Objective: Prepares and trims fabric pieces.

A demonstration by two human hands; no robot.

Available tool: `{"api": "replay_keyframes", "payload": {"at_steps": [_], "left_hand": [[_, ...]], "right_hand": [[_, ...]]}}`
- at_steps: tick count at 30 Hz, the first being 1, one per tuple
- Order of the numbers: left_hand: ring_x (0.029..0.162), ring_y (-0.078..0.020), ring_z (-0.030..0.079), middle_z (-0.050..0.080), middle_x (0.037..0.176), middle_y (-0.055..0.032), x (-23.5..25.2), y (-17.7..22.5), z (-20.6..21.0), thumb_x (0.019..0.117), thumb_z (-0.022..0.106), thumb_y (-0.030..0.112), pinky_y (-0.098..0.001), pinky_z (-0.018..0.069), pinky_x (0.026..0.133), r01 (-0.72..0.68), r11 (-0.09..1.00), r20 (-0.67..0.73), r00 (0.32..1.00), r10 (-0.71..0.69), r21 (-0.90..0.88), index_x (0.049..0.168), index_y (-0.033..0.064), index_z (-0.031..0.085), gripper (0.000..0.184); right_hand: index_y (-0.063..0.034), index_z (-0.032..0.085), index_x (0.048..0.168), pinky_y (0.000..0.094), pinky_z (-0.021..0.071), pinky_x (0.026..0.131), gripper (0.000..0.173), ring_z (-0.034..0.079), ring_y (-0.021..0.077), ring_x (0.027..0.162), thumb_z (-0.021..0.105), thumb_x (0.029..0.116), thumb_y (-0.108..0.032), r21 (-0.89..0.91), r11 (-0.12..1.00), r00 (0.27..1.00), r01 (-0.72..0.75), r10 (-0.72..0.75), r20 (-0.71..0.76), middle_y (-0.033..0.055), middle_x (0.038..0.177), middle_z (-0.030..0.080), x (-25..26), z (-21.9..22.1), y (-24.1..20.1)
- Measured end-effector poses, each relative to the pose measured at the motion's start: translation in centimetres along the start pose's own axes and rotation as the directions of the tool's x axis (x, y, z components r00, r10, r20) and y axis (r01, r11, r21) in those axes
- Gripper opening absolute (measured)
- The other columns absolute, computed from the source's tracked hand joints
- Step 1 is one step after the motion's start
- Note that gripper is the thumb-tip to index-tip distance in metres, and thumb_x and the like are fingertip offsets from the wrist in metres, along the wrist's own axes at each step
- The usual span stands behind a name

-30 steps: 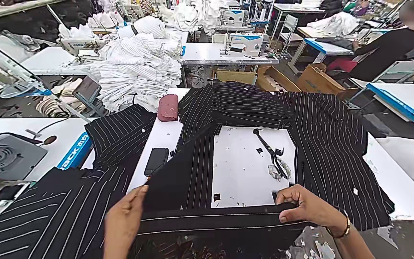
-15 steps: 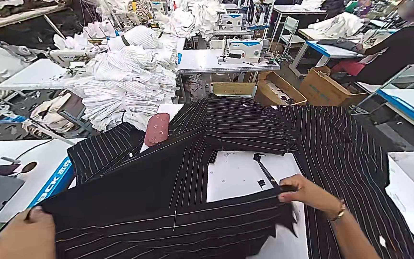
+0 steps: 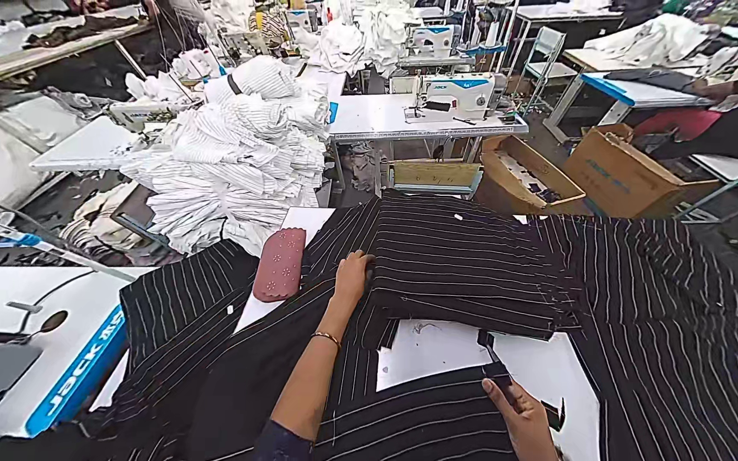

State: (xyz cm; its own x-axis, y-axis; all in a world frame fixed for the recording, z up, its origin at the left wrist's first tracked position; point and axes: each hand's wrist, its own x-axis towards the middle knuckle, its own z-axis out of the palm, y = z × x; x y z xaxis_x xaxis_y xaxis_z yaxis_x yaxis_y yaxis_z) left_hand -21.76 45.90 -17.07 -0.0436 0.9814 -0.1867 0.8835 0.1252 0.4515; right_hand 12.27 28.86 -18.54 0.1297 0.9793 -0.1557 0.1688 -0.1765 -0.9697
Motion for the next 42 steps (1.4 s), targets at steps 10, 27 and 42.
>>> {"api": "replay_keyframes", "payload": {"at_steps": [10, 27, 42], "left_hand": [[0.114, -0.0392, 0.064, 0.069, 0.114, -0.0276, -2.6, 0.9, -7.7, 0.1096, 0.048, 0.024, -0.0551, 0.0433, 0.104, -0.038, 0.986, 0.069, 0.996, 0.049, -0.16, 0.116, -0.0066, 0.069, 0.038], [0.071, -0.0093, 0.057, 0.065, 0.08, -0.0026, -23.5, 5.9, -14.3, 0.0968, 0.072, 0.029, -0.0328, 0.0478, 0.071, -0.182, 0.916, -0.13, 0.981, 0.144, -0.357, 0.097, 0.0049, 0.072, 0.025], [0.08, -0.0026, 0.067, 0.072, 0.086, 0.0046, -41.5, 4.0, -0.3, 0.0998, 0.057, 0.007, -0.0209, 0.0561, 0.076, 0.059, 0.187, 0.074, 0.994, 0.075, -0.981, 0.098, 0.0086, 0.071, 0.014]], "right_hand": [[0.0087, 0.072, 0.105, 0.0242, 0.0542, 0.089, 0.027, 0.068, 0.005, 0.091, 0.068, 0.0946, -0.016, -0.261, 0.936, 0.97, 0.238, -0.243, 0.011, 0.014, 0.096, 0.074, -3.5, -1.7, -2.0], [-0.0009, 0.067, 0.097, 0.0095, 0.0479, 0.06, 0.028, 0.058, -0.0099, 0.061, 0.061, 0.0982, -0.029, -0.276, 0.743, 0.783, 0.61, -0.619, 0.062, -0.0028, 0.067, 0.066, -15.4, 0.0, -6.3], [0.0005, 0.067, 0.107, 0.0153, 0.0512, 0.069, 0.024, 0.061, -0.0047, 0.071, 0.066, 0.0993, -0.023, 0.072, 0.917, 0.67, 0.393, -0.339, 0.66, -0.0031, 0.079, 0.068, -20.1, 3.9, -8.8]]}}
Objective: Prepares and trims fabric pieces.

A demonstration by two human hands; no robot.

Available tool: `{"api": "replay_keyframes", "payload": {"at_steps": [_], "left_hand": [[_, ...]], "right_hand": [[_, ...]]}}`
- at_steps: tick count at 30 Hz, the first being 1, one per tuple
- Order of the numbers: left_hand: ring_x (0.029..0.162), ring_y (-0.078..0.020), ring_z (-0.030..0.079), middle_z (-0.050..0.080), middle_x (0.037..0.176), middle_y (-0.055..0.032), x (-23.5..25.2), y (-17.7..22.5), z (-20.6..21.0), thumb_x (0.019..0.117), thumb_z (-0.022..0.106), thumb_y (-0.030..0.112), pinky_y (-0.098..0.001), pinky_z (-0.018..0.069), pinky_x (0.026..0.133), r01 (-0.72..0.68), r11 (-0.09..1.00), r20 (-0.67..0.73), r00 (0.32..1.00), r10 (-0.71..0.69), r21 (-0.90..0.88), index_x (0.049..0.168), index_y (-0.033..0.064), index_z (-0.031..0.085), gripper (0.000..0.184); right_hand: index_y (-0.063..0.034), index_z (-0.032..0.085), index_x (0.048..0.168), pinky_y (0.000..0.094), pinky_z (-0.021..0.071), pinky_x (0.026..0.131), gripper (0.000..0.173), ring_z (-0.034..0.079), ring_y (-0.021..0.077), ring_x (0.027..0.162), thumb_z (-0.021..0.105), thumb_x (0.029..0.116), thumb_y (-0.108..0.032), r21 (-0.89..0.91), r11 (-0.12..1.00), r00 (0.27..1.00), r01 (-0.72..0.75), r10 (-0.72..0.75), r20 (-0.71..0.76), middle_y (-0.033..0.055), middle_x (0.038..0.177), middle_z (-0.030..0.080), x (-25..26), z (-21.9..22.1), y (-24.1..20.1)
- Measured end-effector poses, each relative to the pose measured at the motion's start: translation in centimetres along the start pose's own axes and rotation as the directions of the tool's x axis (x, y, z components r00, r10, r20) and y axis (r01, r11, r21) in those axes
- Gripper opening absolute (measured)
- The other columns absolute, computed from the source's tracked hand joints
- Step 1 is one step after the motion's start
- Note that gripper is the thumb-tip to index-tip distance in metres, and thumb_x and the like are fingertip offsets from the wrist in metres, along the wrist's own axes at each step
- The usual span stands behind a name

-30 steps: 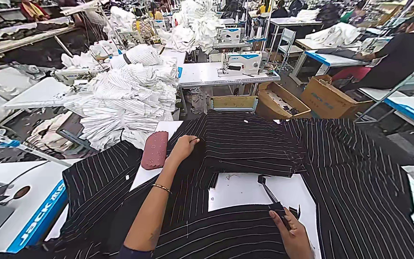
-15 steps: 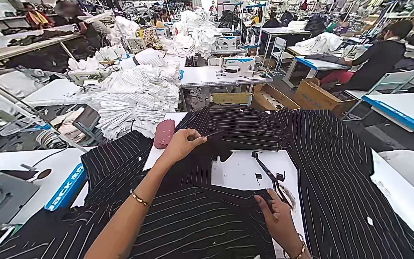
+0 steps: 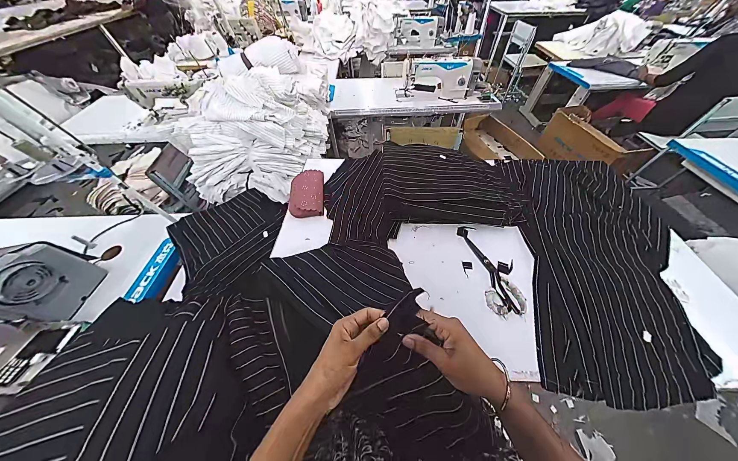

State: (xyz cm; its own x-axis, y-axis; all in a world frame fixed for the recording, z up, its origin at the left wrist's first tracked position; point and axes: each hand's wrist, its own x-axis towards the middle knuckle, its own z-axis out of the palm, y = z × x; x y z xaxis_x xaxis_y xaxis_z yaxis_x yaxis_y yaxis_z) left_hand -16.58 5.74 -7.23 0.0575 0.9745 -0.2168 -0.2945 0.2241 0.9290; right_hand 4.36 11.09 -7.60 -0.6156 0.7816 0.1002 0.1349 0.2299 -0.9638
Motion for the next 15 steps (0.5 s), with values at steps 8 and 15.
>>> {"api": "replay_keyframes", "payload": {"at_steps": [8, 15], "left_hand": [[0.079, -0.0008, 0.069, 0.074, 0.086, 0.006, -1.4, 0.7, 1.1, 0.0955, 0.065, 0.006, -0.0198, 0.058, 0.076, -0.111, 0.994, 0.025, 0.994, 0.111, -0.013, 0.095, 0.0096, 0.075, 0.011], [0.091, 0.0005, 0.07, 0.076, 0.101, 0.0062, -2.0, 0.7, 1.5, 0.0943, 0.067, 0.005, -0.0185, 0.0585, 0.084, -0.415, 0.898, -0.029, 0.906, 0.423, 0.147, 0.104, 0.0077, 0.078, 0.015]], "right_hand": [[-0.0029, 0.066, 0.103, 0.0094, 0.0487, 0.073, 0.017, 0.058, -0.0113, 0.079, 0.062, 0.1023, -0.02, 0.214, 0.962, 0.963, 0.168, -0.206, 0.175, -0.0089, 0.086, 0.067, -0.3, -0.2, -2.9], [-0.0125, 0.063, 0.094, 0.0091, 0.0462, 0.064, 0.011, 0.055, -0.0112, 0.07, 0.069, 0.0976, -0.021, 0.171, 0.981, 0.995, 0.089, -0.08, -0.057, -0.0156, 0.078, 0.063, 0.3, -0.3, -3.1]]}}
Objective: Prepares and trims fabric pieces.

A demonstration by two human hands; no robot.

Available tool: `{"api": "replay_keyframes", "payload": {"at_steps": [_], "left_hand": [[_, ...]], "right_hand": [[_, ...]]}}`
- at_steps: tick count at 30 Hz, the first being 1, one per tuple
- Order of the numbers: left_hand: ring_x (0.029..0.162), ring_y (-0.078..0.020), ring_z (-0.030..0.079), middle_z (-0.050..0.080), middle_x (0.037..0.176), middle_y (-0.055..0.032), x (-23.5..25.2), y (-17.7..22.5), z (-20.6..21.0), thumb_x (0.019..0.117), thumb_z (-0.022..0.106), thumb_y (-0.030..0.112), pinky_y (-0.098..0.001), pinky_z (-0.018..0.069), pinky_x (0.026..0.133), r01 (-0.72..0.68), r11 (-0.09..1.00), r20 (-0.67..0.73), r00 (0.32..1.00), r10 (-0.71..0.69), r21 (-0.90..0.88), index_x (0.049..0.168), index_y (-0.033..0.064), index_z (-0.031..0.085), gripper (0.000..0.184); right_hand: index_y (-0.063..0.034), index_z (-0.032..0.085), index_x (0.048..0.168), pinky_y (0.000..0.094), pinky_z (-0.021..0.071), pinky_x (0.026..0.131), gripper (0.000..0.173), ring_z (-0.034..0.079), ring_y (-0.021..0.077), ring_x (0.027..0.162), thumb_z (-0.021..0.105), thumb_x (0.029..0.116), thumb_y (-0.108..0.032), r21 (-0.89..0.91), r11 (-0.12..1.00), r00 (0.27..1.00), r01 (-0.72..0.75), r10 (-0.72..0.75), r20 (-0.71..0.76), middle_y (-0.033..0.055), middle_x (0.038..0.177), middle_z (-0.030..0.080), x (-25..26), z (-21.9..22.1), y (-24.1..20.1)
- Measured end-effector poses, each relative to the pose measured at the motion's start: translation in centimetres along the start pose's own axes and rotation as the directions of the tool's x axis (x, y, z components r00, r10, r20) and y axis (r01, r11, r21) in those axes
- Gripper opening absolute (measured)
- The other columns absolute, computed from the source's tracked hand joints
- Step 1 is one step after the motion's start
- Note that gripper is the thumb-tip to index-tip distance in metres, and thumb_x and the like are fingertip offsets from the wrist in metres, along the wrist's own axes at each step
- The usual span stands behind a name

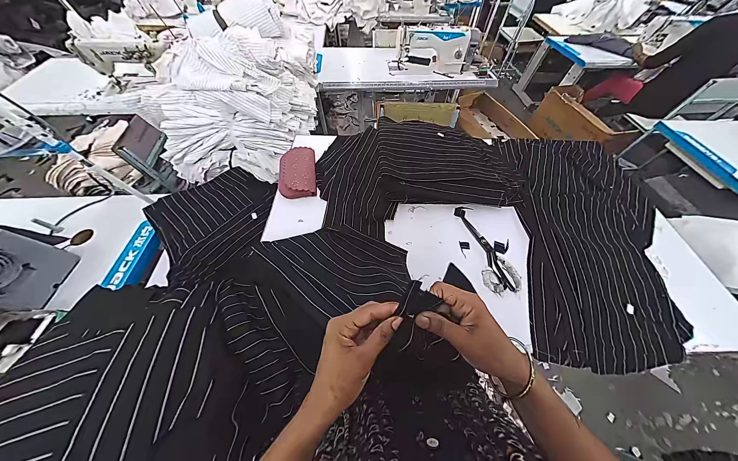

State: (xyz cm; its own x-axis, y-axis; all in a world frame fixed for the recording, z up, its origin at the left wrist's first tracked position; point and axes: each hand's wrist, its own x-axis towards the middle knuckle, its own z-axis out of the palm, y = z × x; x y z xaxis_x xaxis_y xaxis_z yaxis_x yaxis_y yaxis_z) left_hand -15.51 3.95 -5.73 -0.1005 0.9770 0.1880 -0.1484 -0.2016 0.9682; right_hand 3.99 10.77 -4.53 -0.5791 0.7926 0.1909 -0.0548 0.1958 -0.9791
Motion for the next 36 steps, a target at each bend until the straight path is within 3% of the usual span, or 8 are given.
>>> {"api": "replay_keyframes", "payload": {"at_steps": [10, 14, 16, 21, 25, 29, 31, 36], "left_hand": [[0.1, 0.002, 0.069, 0.077, 0.105, 0.0029, -0.1, -0.7, -0.4, 0.0969, 0.063, 0.007, -0.0164, 0.0553, 0.092, -0.209, 0.966, 0.052, 0.978, 0.204, 0.155, 0.108, 0.0051, 0.078, 0.019], [0.102, 0.0032, 0.067, 0.075, 0.108, 0.0071, -0.3, -0.4, -0.4, 0.1029, 0.061, 0.024, -0.0162, 0.055, 0.091, -0.278, 0.946, 0.106, 0.959, 0.263, 0.168, 0.11, 0.0123, 0.076, 0.02], [0.098, 0.0028, 0.068, 0.075, 0.104, 0.0074, -0.4, -0.4, 0.0, 0.0966, 0.07, 0.026, -0.0156, 0.0568, 0.087, -0.321, 0.919, 0.069, 0.947, 0.314, 0.23, 0.109, 0.0143, 0.076, 0.018], [0.089, 0.0037, 0.069, 0.076, 0.097, 0.004, -0.3, 0.2, 1.3, 0.0943, 0.07, 0.016, -0.0127, 0.0564, 0.082, -0.273, 0.891, -0.084, 0.942, 0.323, 0.363, 0.1, 0.0057, 0.075, 0.013], [0.088, 0.0053, 0.065, 0.071, 0.094, 0.0076, 0.1, 0.3, 2.2, 0.0946, 0.069, 0.02, -0.0117, 0.0544, 0.081, -0.214, 0.918, -0.139, 0.952, 0.273, 0.335, 0.098, 0.008, 0.073, 0.013], [0.084, 0.0042, 0.062, 0.069, 0.088, 0.0097, 0.8, -0.1, 1.8, 0.0914, 0.073, 0.022, -0.0121, 0.0523, 0.079, -0.197, 0.924, -0.167, 0.951, 0.261, 0.327, 0.094, 0.0107, 0.078, 0.013], [0.088, 0.0042, 0.067, 0.074, 0.091, 0.0104, 0.9, -0.3, 1.5, 0.0918, 0.072, 0.021, -0.0137, 0.0549, 0.084, -0.174, 0.94, -0.165, 0.959, 0.23, 0.294, 0.095, 0.0111, 0.078, 0.012], [0.073, 0.0012, 0.068, 0.073, 0.08, 0.008, 1.7, -0.5, 2.5, 0.098, 0.055, 0.003, -0.017, 0.0574, 0.07, 0.16, 0.985, -0.186, 0.968, -0.169, -0.062, 0.098, 0.0069, 0.07, 0.015]], "right_hand": [[-0.0162, 0.055, 0.094, 0.0098, 0.0462, 0.063, 0.015, 0.057, -0.0097, 0.067, 0.07, 0.0965, -0.019, 0.045, 0.996, 0.996, -0.081, 0.082, -0.022, -0.0167, 0.074, 0.064, 0.1, 0.4, -0.1], [-0.0163, 0.056, 0.095, 0.0092, 0.0439, 0.062, 0.014, 0.054, -0.0104, 0.065, 0.069, 0.0969, -0.019, 0.048, 0.996, 0.997, -0.076, 0.077, -0.021, -0.0174, 0.072, 0.061, 0.1, 0.4, -0.1], [-0.0161, 0.054, 0.096, 0.0099, 0.0446, 0.063, 0.015, 0.055, -0.0098, 0.065, 0.069, 0.0969, -0.019, 0.062, 0.996, 0.997, -0.07, 0.072, -0.031, -0.0171, 0.072, 0.061, 0.1, 0.6, -0.1], [-0.0004, 0.053, 0.134, 0.0136, 0.0539, 0.071, 0.041, 0.063, -0.0068, 0.075, 0.065, 0.1004, -0.019, -0.005, 0.999, 0.995, -0.041, 0.042, 0.094, -0.0086, 0.092, 0.071, 0.3, 0.1, -0.8], [-0.0021, 0.066, 0.103, 0.0099, 0.0437, 0.061, 0.022, 0.054, -0.0105, 0.064, 0.064, 0.1012, -0.024, -0.16, 0.986, 0.979, -0.038, 0.069, 0.19, -0.0104, 0.072, 0.064, 0.6, -1.1, -1.6], [0.0009, 0.075, 0.098, 0.0138, 0.0485, 0.07, 0.026, 0.063, -0.0038, 0.076, 0.068, 0.0979, -0.024, -0.36, 0.933, 0.979, 0.028, 0.047, 0.198, 0.0052, 0.085, 0.074, 0.7, -2.8, -2.0], [-0.0036, 0.077, 0.096, 0.0135, 0.0478, 0.067, 0.026, 0.062, -0.004, 0.074, 0.068, 0.0983, -0.027, -0.417, 0.907, 0.979, 0.051, 0.039, 0.203, 0.0033, 0.084, 0.073, 0.4, -3.8, -1.6], [-0.0018, 0.077, 0.096, 0.0112, 0.0476, 0.07, 0.024, 0.061, -0.0063, 0.075, 0.067, 0.0987, -0.023, -0.337, 0.941, 0.989, 0.044, 0.007, 0.149, 0.0019, 0.083, 0.073, 0.3, -3.5, 0.4]]}}
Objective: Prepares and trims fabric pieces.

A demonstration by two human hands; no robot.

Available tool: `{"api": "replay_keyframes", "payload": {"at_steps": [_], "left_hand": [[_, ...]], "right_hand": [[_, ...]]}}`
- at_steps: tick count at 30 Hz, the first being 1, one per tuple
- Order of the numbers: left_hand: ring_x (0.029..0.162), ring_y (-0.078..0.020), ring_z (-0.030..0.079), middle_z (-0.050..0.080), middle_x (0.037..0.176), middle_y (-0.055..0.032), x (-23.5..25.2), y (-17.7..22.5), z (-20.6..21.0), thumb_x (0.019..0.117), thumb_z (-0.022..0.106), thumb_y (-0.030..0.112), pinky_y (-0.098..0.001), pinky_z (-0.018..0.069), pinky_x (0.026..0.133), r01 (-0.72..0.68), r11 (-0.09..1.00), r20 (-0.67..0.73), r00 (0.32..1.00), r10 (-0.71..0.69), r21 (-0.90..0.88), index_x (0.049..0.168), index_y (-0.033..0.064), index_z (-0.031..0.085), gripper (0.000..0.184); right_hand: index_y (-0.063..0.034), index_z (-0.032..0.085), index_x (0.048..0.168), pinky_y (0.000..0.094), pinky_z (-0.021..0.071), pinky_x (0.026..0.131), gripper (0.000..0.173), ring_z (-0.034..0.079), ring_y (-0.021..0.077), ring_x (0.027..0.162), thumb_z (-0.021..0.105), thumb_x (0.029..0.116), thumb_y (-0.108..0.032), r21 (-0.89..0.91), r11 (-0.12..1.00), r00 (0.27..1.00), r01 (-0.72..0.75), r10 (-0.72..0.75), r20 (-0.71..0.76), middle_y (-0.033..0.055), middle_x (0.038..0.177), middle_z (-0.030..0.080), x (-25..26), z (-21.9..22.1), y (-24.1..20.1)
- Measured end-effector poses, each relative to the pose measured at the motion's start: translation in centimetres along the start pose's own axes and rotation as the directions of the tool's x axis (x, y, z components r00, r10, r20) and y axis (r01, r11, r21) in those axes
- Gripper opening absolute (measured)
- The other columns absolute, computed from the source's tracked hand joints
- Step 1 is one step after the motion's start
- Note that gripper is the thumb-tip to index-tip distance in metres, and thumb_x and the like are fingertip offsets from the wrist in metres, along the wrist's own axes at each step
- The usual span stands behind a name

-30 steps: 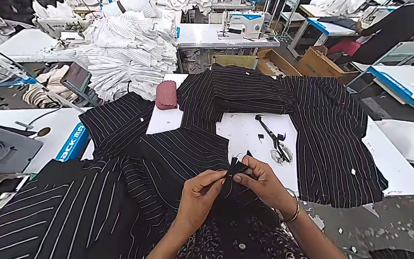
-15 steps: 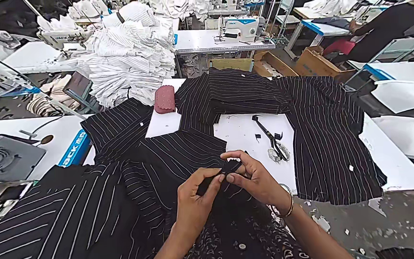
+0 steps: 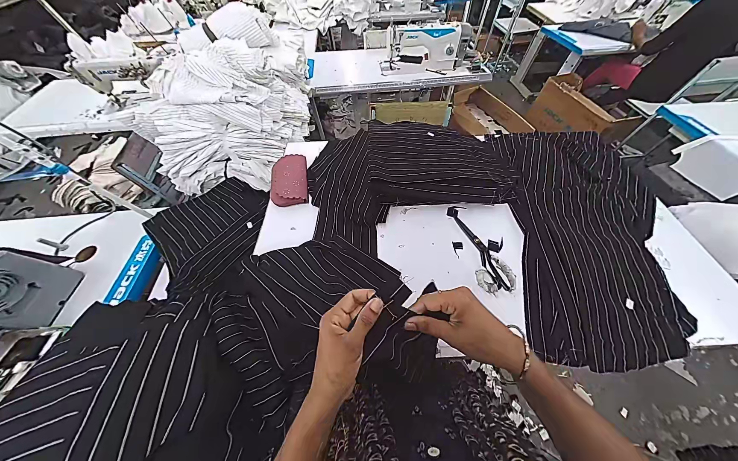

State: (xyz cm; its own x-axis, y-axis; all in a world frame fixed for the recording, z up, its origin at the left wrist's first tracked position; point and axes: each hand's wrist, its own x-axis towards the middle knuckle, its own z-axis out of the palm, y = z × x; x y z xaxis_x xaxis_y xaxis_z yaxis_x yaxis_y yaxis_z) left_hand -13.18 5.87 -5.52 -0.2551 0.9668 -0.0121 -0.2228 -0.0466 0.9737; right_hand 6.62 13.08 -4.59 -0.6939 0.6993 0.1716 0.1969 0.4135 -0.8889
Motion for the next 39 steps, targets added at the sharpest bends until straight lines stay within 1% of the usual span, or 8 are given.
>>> {"api": "replay_keyframes", "payload": {"at_steps": [6, 11, 14, 19, 24, 28, 32, 39], "left_hand": [[0.074, -0.0066, 0.072, 0.076, 0.084, -0.0032, 1.0, -1.6, -0.4, 0.1045, 0.044, 0.01, -0.0229, 0.0611, 0.069, 0.276, 0.938, 0.047, 0.961, -0.273, -0.207, 0.098, 0.0049, 0.07, 0.028], [0.071, -0.0058, 0.073, 0.077, 0.082, -0.0032, 1.0, -2.1, -0.6, 0.105, 0.04, 0.009, -0.0209, 0.0608, 0.066, 0.273, 0.922, 0.085, 0.962, -0.259, -0.273, 0.097, 0.0065, 0.07, 0.031], [0.072, -0.0062, 0.073, 0.077, 0.084, -0.0034, 1.3, -2.0, -0.5, 0.1047, 0.042, 0.008, -0.0214, 0.0613, 0.068, 0.257, 0.931, 0.127, 0.965, -0.231, -0.26, 0.099, 0.006, 0.069, 0.028], [0.075, -0.006, 0.073, 0.077, 0.084, -0.0015, 1.6, -2.2, -0.9, 0.1031, 0.044, 0.003, -0.0213, 0.0607, 0.071, 0.202, 0.966, 0.171, 0.97, -0.174, -0.164, 0.101, 0.0048, 0.068, 0.024], [0.077, -0.0051, 0.072, 0.076, 0.084, 0.0007, 2.3, -2.7, -1.5, 0.1022, 0.048, 0.003, -0.0214, 0.06, 0.074, 0.157, 0.982, 0.199, 0.971, -0.133, -0.107, 0.101, 0.005, 0.069, 0.021], [0.079, -0.0052, 0.073, 0.076, 0.086, 0.0011, 2.9, -2.4, -1.5, 0.1038, 0.046, 0.003, -0.0221, 0.0606, 0.075, 0.178, 0.978, 0.192, 0.969, -0.155, -0.109, 0.103, 0.0048, 0.068, 0.022], [0.078, -0.0062, 0.073, 0.077, 0.086, 0.0, 3.6, -2.1, -1.5, 0.1039, 0.045, 0.003, -0.0227, 0.0607, 0.074, 0.168, 0.979, 0.217, 0.966, -0.142, -0.111, 0.103, 0.0044, 0.067, 0.022], [0.074, 0.0027, 0.066, 0.072, 0.08, 0.0107, 3.8, -1.1, -1.4, 0.0973, 0.059, 0.001, -0.0162, 0.0551, 0.071, -0.008, 1.0, 0.251, 0.968, 0.001, 0.028, 0.098, 0.0076, 0.069, 0.013]], "right_hand": [[0.0016, 0.077, 0.105, 0.0374, 0.0548, 0.092, 0.019, 0.072, 0.0213, 0.098, 0.065, 0.0965, -0.01, -0.082, 0.962, 0.963, -0.262, 0.266, 0.049, 0.0153, 0.103, 0.076, -0.8, 1.7, 8.2], [0.0042, 0.068, 0.124, 0.0559, 0.0474, 0.104, 0.03, 0.062, 0.044, 0.117, 0.052, 0.1007, -0.007, -0.383, 0.691, 0.787, -0.613, 0.489, -0.376, 0.0287, 0.127, 0.064, -4.9, -6.0, 15.0], [0.0079, 0.054, 0.137, 0.0554, 0.0426, 0.11, 0.044, 0.052, 0.0485, 0.129, 0.06, 0.0985, -0.011, -0.415, 0.532, 0.674, -0.738, 0.571, -0.468, 0.0337, 0.142, 0.05, -5.7, -8.1, 17.3], [0.0063, 0.056, 0.133, 0.0612, 0.0474, 0.098, 0.051, 0.062, 0.0448, 0.119, 0.059, 0.1006, -0.033, -0.468, 0.304, 0.507, -0.83, 0.76, -0.407, 0.0303, 0.127, 0.061, -4.9, -8.2, 16.6], [0.0011, 0.058, 0.114, 0.0276, 0.0573, 0.075, 0.019, 0.068, 0.0085, 0.081, 0.042, 0.1039, -0.005, 0.265, 0.704, 0.72, -0.659, 0.693, -0.051, 0.0024, 0.092, 0.071, -8.5, -6.1, 12.8], [-0.0248, 0.062, 0.09, 0.0137, 0.0438, 0.045, 0.02, 0.052, -0.0049, 0.05, 0.065, 0.097, -0.043, 0.593, 0.62, 0.831, -0.514, 0.531, 0.164, -0.0161, 0.063, 0.058, -12.3, -0.8, 6.8], [-0.0221, 0.057, 0.091, 0.013, 0.0376, 0.051, 0.05, 0.045, -0.0064, 0.054, 0.071, 0.0817, -0.069, 0.436, 0.728, 0.846, -0.529, 0.414, 0.336, -0.0156, 0.068, 0.051, -13.6, -0.3, 4.2], [-0.0166, 0.053, 0.096, 0.0161, 0.0377, 0.052, 0.057, 0.046, -0.0047, 0.056, 0.075, 0.0799, -0.066, 0.134, 0.854, 0.82, -0.502, 0.421, 0.387, -0.0137, 0.066, 0.047, -9.0, -2.8, 2.9]]}}
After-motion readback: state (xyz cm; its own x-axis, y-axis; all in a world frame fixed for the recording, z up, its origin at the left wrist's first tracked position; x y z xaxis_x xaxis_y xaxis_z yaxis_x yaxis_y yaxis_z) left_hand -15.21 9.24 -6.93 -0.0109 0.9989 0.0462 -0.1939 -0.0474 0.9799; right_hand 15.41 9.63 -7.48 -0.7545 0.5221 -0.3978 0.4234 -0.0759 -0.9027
